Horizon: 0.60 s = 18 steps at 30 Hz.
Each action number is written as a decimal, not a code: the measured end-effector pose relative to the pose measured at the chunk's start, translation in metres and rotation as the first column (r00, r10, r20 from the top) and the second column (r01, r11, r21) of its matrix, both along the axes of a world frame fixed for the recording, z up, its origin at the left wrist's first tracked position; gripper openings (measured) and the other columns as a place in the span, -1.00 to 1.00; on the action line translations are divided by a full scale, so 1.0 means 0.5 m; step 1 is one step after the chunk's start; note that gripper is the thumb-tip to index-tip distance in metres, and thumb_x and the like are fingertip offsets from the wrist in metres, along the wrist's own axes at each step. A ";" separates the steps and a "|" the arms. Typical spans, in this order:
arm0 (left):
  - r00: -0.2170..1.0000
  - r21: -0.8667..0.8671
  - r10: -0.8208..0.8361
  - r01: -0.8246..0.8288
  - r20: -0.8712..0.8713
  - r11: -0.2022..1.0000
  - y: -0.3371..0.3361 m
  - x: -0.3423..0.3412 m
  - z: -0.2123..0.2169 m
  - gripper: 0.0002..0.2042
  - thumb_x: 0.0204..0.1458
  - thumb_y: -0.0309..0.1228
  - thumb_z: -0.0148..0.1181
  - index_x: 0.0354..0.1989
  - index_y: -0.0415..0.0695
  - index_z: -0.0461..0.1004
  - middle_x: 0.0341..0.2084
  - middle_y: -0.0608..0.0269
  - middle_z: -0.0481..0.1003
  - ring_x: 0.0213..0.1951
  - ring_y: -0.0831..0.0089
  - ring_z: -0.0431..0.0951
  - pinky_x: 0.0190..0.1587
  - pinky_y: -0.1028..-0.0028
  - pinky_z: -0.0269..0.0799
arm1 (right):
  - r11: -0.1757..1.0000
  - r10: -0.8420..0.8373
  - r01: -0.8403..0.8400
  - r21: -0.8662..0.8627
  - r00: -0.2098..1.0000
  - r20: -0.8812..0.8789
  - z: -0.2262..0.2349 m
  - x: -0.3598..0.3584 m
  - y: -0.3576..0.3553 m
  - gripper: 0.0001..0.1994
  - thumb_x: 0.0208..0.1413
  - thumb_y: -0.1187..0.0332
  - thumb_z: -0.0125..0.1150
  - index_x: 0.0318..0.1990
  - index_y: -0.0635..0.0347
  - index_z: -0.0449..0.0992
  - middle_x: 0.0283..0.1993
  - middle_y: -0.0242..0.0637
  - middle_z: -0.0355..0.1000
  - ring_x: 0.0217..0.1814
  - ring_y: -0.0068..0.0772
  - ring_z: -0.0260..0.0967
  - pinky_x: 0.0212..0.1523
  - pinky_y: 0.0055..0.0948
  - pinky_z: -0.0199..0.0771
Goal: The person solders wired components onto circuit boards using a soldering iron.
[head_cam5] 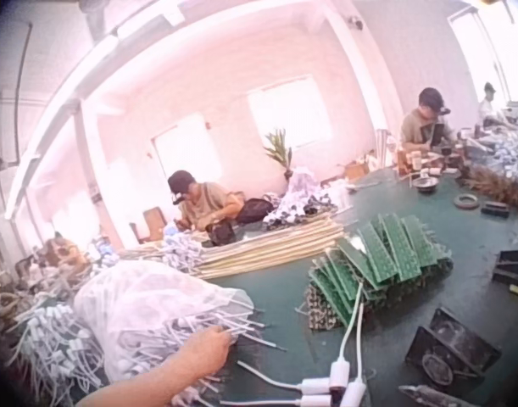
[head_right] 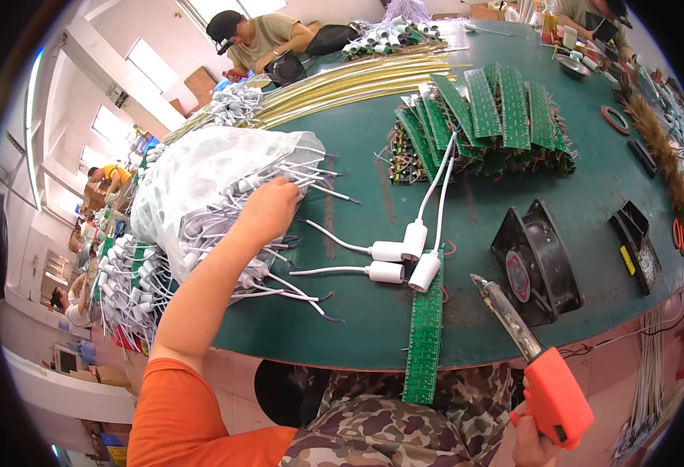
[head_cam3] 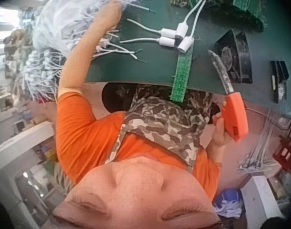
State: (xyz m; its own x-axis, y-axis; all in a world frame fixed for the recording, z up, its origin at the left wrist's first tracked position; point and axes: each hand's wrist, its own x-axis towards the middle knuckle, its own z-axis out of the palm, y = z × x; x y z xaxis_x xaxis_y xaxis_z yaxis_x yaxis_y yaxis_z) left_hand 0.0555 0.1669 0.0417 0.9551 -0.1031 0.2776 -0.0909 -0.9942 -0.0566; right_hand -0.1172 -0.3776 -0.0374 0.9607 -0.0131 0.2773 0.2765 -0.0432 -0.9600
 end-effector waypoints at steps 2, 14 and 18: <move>0.996 0.116 0.076 -0.071 -0.043 0.991 0.030 0.005 -0.006 -0.92 0.07 -0.55 0.11 -0.33 -0.21 0.54 -0.26 -0.03 0.53 -0.15 -0.04 0.60 -0.10 0.08 0.56 | 1.000 0.006 -0.006 -0.013 1.000 0.002 -0.002 0.001 0.001 -0.61 0.26 0.42 0.16 0.19 0.41 0.38 0.19 0.06 0.49 -0.24 -0.50 0.44 -0.17 -0.48 0.50; 0.985 0.005 0.119 -0.119 -0.126 0.993 0.004 0.006 0.020 -0.62 0.01 -0.41 0.35 0.02 -0.14 0.48 -0.09 0.00 0.55 -0.05 -0.03 0.60 0.01 0.05 0.53 | 1.000 0.015 -0.016 -0.016 0.999 -0.034 0.006 -0.011 -0.001 -0.58 0.27 0.34 0.22 0.19 0.39 0.39 0.20 0.06 0.48 -0.21 -0.49 0.44 -0.19 -0.46 0.51; 0.983 -0.315 -0.170 0.182 0.066 0.931 -0.077 -0.034 0.066 -0.59 0.03 -0.49 0.29 0.09 -0.13 0.42 -0.06 0.01 0.54 -0.08 -0.04 0.60 -0.05 0.09 0.53 | 0.998 -0.012 0.014 0.054 1.000 -0.028 0.030 -0.005 0.030 -0.56 0.26 0.31 0.25 0.19 0.41 0.40 0.18 0.04 0.50 -0.23 -0.49 0.44 -0.20 -0.45 0.50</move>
State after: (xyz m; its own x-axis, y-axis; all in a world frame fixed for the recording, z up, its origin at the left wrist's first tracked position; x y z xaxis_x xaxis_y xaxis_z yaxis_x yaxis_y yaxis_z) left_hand 0.0383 0.1285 0.0748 0.9181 -0.1691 0.3584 -0.2700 -0.9289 0.2535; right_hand -0.1195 -0.3627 -0.0224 0.9677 -0.0400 0.2487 0.2491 0.0052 -0.9685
